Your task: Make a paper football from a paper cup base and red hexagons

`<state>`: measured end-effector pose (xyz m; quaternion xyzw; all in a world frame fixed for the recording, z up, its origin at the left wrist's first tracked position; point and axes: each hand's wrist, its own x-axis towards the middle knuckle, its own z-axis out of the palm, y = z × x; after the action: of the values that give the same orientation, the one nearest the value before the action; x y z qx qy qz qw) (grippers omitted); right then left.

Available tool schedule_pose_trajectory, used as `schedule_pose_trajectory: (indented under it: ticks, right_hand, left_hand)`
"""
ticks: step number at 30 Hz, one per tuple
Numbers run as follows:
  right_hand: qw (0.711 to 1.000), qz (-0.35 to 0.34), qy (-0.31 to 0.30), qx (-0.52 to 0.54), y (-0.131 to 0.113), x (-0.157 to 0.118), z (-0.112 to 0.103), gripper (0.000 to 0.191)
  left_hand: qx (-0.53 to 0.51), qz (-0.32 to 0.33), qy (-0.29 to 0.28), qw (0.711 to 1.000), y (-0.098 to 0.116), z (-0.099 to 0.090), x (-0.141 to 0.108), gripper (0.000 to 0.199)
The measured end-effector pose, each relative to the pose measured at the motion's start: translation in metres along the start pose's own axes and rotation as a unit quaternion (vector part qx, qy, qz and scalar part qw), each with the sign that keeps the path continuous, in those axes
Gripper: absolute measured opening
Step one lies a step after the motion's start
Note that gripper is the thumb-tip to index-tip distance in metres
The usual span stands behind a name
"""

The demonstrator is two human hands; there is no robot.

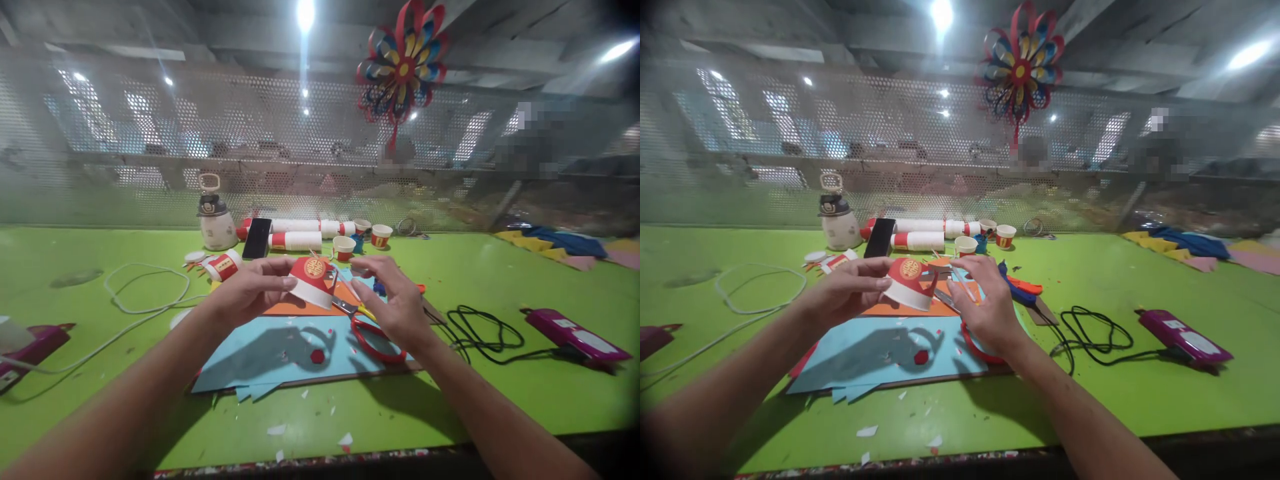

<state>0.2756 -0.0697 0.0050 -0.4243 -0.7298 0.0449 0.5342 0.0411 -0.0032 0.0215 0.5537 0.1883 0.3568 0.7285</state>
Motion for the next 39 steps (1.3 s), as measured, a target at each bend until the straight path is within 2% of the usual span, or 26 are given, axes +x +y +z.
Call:
schedule_pose_trajectory:
  ticks: [7,14,19,24,28,35,39]
  right_hand:
    - [0.993,0.025,-0.089,0.073,-0.003,-0.005,0.006,0.024]
    - [0.988,0.065,-0.087,0.110,0.001,-0.009,0.012,0.021]
    - [0.982,0.104,-0.079,0.139,0.000,-0.010,0.012,0.017]
    - [0.956,0.162,-0.120,0.213,0.008,-0.010,0.010,0.020]
    - [0.927,0.197,-0.149,0.282,0.016,-0.011,0.011,0.020]
    - [0.897,0.236,-0.158,0.339,0.019,-0.012,0.016,0.016]
    - [0.891,0.254,-0.154,0.343,0.020,-0.014,0.015,0.015]
  left_hand:
    - [-0.027,-0.041,-0.004,0.999,-0.006,0.000,-0.005,0.034]
    - [-0.029,-0.012,0.007,0.999,-0.008,0.001,-0.007,0.031]
    - [0.003,0.014,0.046,0.999,-0.009,0.001,-0.007,0.025]
    - [0.003,0.016,0.053,0.998,-0.009,-0.002,-0.007,0.025]
    - [0.003,-0.011,0.054,0.998,-0.011,-0.009,-0.006,0.026]
    - [-0.008,-0.062,0.068,0.996,-0.017,-0.017,-0.002,0.023]
    - [-0.004,-0.043,0.089,0.995,-0.019,-0.014,-0.002,0.025]
